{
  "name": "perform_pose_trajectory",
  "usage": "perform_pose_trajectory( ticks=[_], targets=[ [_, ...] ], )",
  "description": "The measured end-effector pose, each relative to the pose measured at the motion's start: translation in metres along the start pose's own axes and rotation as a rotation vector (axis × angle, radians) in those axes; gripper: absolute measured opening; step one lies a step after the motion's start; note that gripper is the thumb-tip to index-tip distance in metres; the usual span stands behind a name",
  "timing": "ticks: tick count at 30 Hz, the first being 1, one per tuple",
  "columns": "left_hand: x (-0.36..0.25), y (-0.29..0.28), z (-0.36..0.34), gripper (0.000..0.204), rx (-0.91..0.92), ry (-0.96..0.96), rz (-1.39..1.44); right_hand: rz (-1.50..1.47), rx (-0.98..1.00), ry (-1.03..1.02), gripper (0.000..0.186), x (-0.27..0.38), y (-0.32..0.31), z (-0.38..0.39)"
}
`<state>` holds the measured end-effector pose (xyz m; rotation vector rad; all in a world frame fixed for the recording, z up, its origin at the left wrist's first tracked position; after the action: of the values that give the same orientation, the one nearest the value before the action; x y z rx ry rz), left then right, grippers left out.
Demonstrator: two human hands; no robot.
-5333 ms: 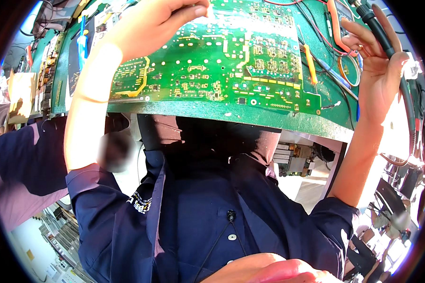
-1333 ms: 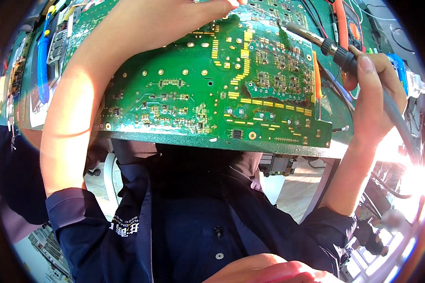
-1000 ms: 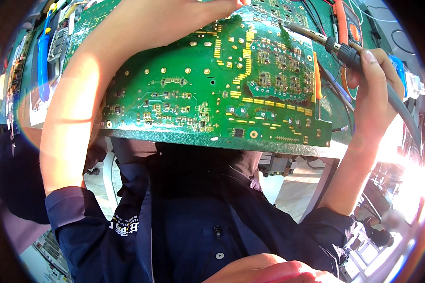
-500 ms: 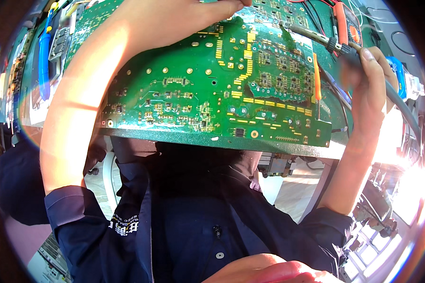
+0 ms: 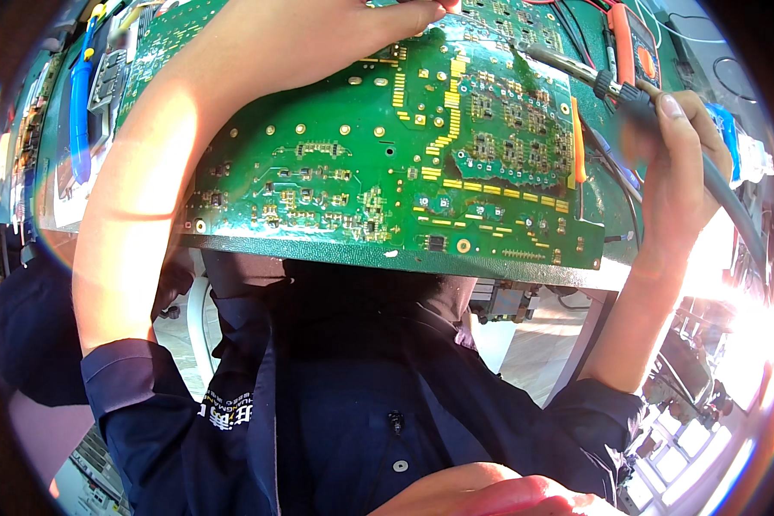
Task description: The person solders components on a large green circuit board using a soldering iron and uses a desoldering pump to remove solder.
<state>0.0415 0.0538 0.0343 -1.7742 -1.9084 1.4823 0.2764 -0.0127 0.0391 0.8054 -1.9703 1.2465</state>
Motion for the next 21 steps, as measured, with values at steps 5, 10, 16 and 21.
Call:
perform_pose_trajectory(
  ticks=[5, 10, 16, 21],
  targets=[
    [0.0049, 0.0028, -0.0037, 0.009, -0.020, -0.032, 0.058, 0.071, -0.009, -0.002, 0.035, 0.0026, -0.0024, 0.0024],
    [0.0044, 0.0039, -0.0027, 0.009, 0.006, -0.037, 0.018, 0.089, -0.043, -0.024, 0.036, 0.0046, -0.0028, 0.0040],
    [-0.0035, 0.0012, -0.0016, 0.010, 0.024, -0.011, -0.089, 0.042, -0.033, 0.014, 0.036, -0.0001, -0.0022, 0.0015],
    [-0.0001, 0.0010, -0.0013, 0.010, 0.021, -0.058, -0.002, 0.055, 0.000, -0.028, 0.037, 0.0023, -0.0018, 0.0010]
  ],
)
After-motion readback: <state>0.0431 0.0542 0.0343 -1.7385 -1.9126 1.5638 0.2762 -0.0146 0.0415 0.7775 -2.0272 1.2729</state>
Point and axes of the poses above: each hand's wrist, its own z-axis away from the middle knuckle, its own y-axis out of the palm, x = y × z, the point moved 9 cm from there along -z, towards the middle knuckle, and after that the axes turned 3 degrees about -x, right-handed, at the moved point
